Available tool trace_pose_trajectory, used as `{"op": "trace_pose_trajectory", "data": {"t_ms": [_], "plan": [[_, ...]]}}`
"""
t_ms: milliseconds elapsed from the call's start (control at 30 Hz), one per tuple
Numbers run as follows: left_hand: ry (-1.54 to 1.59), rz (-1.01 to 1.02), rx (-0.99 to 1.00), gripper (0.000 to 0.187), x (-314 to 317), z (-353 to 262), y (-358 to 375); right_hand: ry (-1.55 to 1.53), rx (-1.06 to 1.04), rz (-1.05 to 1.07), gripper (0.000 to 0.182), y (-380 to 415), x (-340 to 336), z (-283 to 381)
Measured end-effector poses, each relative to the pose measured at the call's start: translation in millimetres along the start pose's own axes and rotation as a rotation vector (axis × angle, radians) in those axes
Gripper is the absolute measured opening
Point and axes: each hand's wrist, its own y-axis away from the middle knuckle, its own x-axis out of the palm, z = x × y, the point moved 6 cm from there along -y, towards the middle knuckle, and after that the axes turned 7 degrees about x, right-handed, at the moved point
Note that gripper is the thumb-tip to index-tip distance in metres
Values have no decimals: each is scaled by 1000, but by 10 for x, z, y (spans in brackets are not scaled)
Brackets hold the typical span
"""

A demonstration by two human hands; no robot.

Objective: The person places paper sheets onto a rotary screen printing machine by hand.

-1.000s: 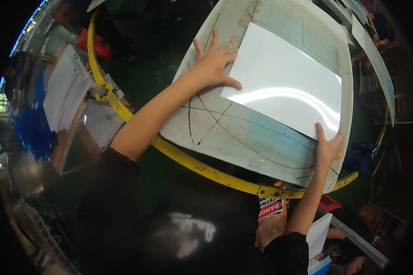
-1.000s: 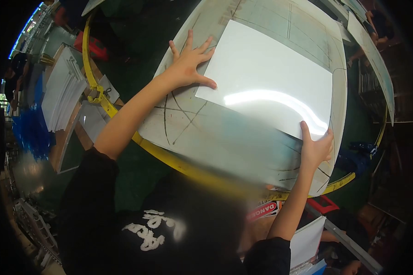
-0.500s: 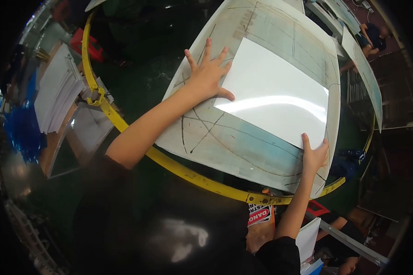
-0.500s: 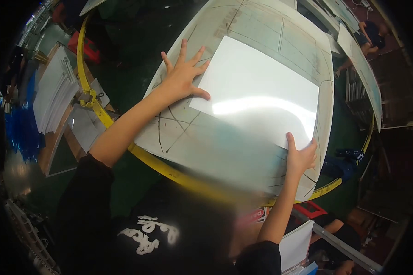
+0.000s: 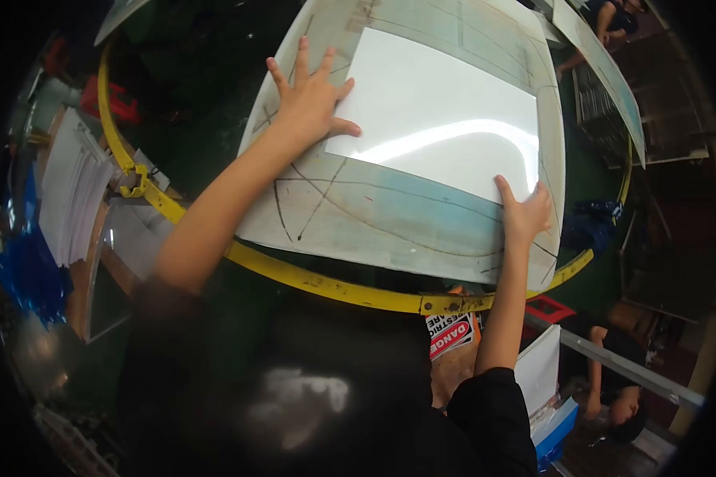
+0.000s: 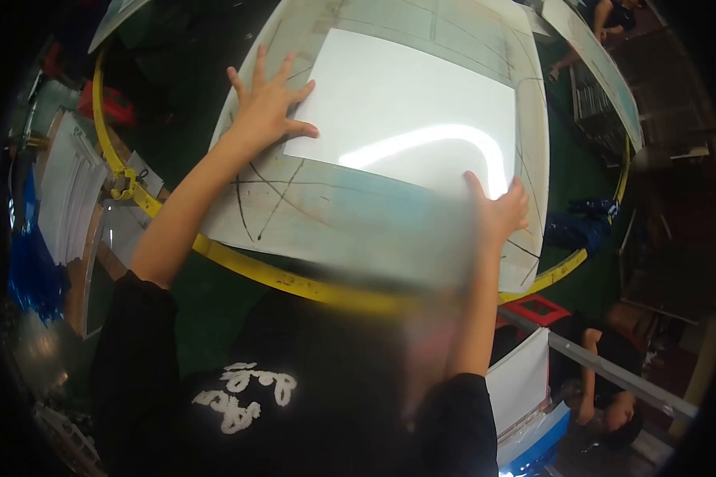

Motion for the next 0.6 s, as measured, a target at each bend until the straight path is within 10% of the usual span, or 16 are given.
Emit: {"op": "trace_pose_trajectory", "data": {"t_ms": [233, 267, 400, 533, 600], "plan": [[-79, 88, -34, 76, -31, -57, -17, 46, -20, -163, 85, 40, -64, 55], [-95, 105, -40, 76, -45, -71, -19, 16, -172, -438, 71, 149, -242, 194], [-197, 123, -56, 65, -201, -281, -2, -167, -417, 76, 33, 102, -1, 258], [-385, -276, 173, 49, -336, -699, 333, -383, -418, 287, 44, 194, -303, 23], [4, -498, 244, 49, -649, -909, 836, -505, -404, 207, 45, 369, -848, -219]]}}
